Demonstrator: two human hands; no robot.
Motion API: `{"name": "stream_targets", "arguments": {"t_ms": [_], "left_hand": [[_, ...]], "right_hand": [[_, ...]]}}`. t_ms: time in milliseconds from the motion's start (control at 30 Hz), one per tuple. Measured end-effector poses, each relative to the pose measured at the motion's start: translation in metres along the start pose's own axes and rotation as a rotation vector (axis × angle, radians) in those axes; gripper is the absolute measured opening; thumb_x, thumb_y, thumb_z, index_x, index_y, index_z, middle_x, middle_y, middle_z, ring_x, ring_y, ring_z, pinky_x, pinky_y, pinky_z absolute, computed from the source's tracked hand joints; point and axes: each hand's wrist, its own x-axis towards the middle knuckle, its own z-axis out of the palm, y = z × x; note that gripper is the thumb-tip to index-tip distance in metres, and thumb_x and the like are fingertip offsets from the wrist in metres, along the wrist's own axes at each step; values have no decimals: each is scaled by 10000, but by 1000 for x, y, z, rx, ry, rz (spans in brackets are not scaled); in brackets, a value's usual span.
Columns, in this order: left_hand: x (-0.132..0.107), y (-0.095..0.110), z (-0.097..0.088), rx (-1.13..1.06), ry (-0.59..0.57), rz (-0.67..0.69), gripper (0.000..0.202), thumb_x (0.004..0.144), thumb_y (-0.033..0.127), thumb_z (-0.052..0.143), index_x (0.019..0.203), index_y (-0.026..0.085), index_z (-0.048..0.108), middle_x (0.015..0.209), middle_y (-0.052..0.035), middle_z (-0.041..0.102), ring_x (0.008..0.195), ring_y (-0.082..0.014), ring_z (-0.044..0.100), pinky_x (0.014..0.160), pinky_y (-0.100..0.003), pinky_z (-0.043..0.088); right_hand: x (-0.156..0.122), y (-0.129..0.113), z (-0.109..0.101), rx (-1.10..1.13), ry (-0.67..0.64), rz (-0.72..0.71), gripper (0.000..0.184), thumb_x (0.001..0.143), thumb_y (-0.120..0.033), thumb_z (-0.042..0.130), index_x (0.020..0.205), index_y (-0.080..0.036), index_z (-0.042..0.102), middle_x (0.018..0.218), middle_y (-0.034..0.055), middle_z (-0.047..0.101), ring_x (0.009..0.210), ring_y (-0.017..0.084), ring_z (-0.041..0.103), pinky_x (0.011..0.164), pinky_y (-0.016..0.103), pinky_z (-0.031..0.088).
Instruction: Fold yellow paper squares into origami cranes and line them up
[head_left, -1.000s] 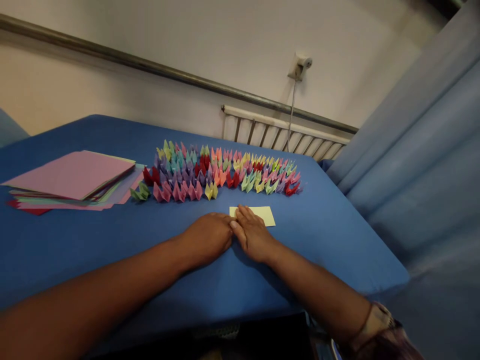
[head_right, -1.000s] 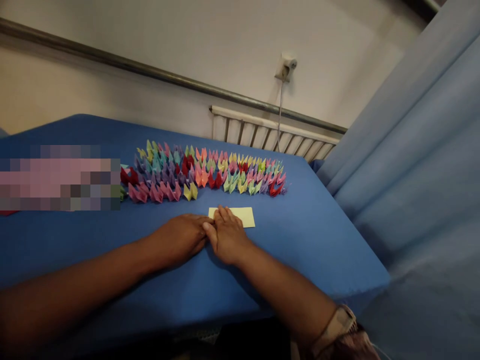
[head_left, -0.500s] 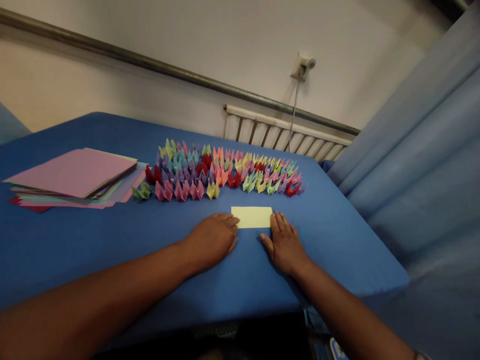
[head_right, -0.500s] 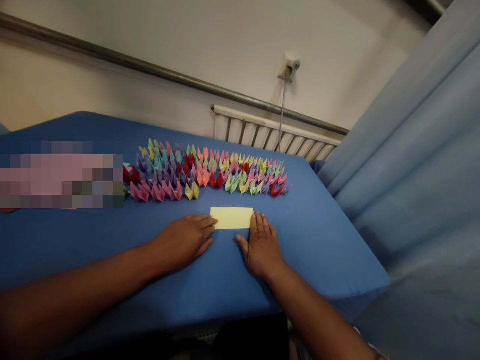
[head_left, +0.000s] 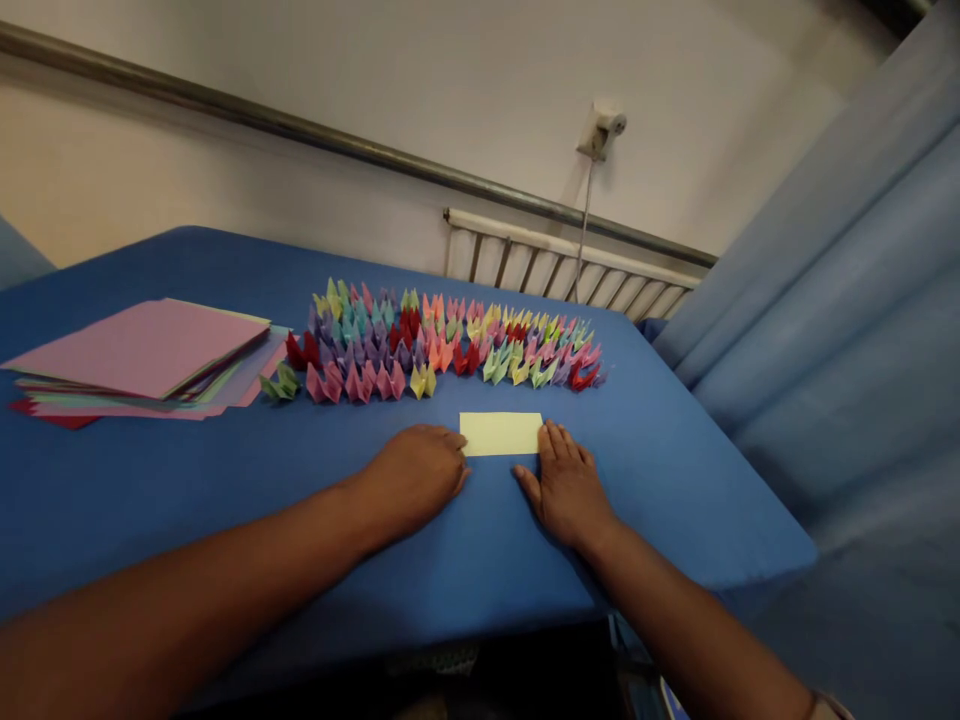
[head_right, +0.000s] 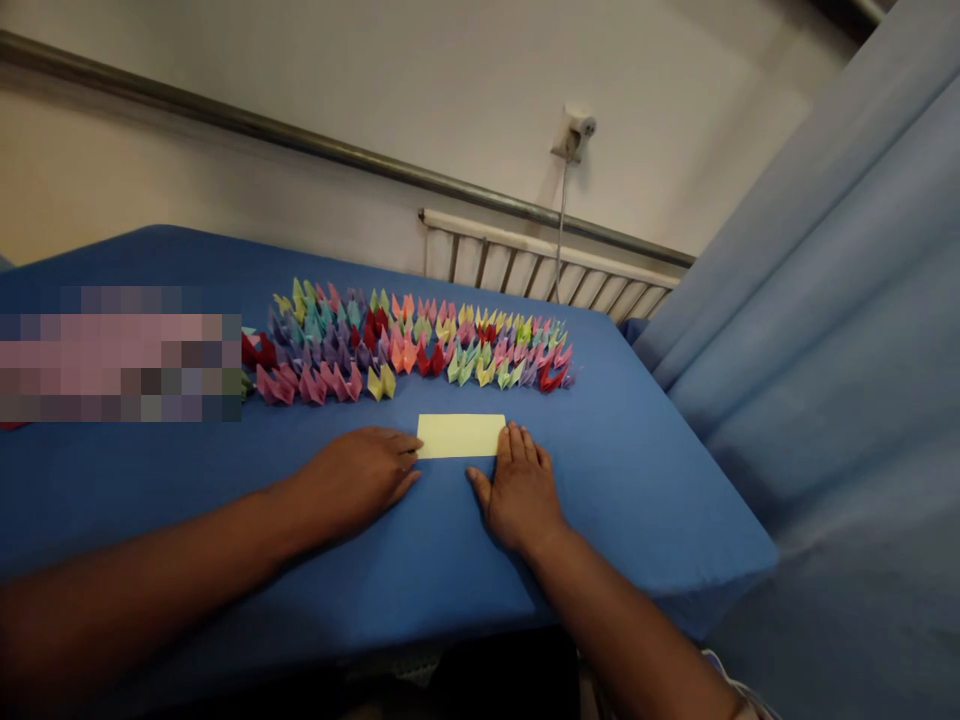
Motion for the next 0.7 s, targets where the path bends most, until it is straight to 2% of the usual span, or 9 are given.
{"name": "stream_targets", "arguments": {"t_ms": [100,200,267,367,567,700], "left_hand": [[2,5,0,-49,67,57,249,943,223,461,910,126,688,1059,-111,695,978,-234,628,915,-372,464],[7,13,4,-170,143,187,222,946,201,457,1043,136,645,1158,-101,655,1071,-224,585,985,-360,437],[9,15,6,-238,155,238,237,938,186,467,1124,143,607,1189,-101,635,1099,-224,566,998,-364,430],[11,12,8,-289,126,209,262,926,173,480,1168,146,577,1166,-107,635,1073,-229,572,980,-377,443],[13,4,9,-357,85,136,237,921,187,492,1142,164,575,1102,-94,648,1054,-234,577,967,-392,451],[14,4,12,-350,96,106,296,910,189,507,1199,159,560,1153,-104,639,1070,-240,574,988,-399,441]], "right_hand": [[15,5,-5,57,45,39,613,963,-510,339,1389,-85,455,1446,197,459,1315,332,423,1049,474,332],[46,10,-14,118,82,63,545,963,-438,383,1360,-76,474,1345,194,547,1219,310,507,1007,454,373],[67,12,-19,171,85,-12,463,967,-375,397,1318,-102,525,1305,164,585,1211,286,518,1012,437,367],[89,10,-21,266,23,-155,369,958,-315,436,1247,-145,590,1244,111,636,1177,230,546,1015,379,362],[87,6,-12,299,-14,-287,367,907,-241,521,1266,-196,581,1125,70,661,1080,216,561,965,387,353],[84,11,-11,338,11,-276,364,895,-260,545,1250,-187,585,1060,63,667,1035,211,569,939,376,366]]}}
